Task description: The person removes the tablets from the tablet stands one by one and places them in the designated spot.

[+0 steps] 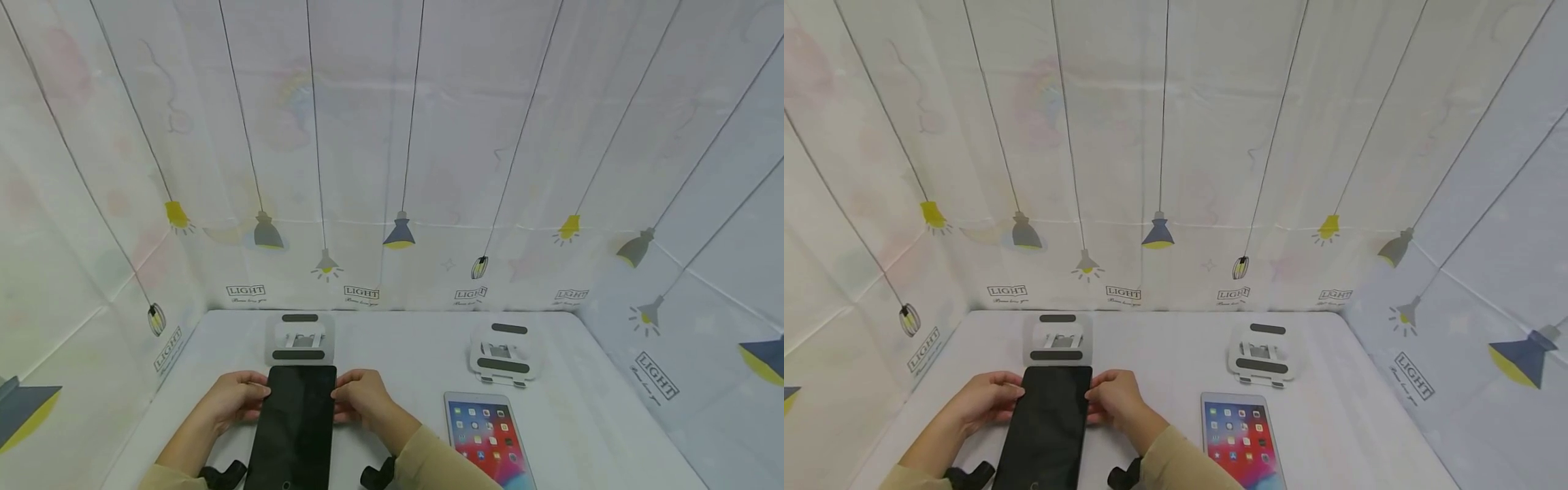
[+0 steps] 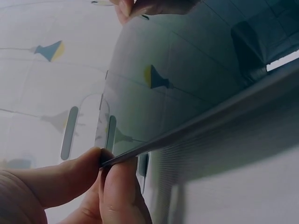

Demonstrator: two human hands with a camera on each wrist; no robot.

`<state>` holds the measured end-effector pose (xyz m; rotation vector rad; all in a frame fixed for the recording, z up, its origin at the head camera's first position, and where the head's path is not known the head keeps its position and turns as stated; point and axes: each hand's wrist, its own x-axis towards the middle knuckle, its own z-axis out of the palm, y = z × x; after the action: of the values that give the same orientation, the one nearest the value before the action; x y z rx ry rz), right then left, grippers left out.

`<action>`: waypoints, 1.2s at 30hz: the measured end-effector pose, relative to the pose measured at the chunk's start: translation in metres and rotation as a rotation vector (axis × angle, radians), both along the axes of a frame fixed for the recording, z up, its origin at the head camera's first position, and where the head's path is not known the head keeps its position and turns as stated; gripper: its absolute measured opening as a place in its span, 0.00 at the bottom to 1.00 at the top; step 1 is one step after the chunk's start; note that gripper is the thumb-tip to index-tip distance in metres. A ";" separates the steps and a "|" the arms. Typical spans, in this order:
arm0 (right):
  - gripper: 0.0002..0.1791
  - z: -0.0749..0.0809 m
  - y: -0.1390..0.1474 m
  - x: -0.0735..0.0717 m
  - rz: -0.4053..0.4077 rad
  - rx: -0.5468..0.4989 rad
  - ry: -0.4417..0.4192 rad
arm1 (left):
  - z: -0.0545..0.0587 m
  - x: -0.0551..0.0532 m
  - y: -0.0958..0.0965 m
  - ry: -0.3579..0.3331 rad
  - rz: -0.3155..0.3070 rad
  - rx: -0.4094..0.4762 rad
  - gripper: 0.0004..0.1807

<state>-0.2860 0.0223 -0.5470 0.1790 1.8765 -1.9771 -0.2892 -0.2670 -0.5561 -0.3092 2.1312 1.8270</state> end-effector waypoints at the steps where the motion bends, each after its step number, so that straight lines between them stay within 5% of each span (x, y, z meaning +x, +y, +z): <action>1: 0.09 0.000 0.000 0.001 0.005 0.001 0.003 | 0.000 0.001 -0.001 -0.004 -0.008 0.004 0.14; 9: 0.13 -0.001 -0.003 0.007 -0.001 0.025 0.014 | 0.000 0.004 -0.005 -0.030 -0.061 0.037 0.10; 24: 0.15 0.001 0.004 0.008 0.027 0.054 -0.011 | 0.004 0.004 -0.004 -0.081 -0.045 0.001 0.11; 36: 0.15 -0.001 0.007 0.008 0.067 0.054 -0.054 | 0.007 0.003 -0.010 -0.107 -0.090 -0.007 0.11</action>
<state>-0.2784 0.0295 -0.5475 0.1802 1.8776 -1.8607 -0.2858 -0.2773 -0.5493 -0.3011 2.0458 1.7136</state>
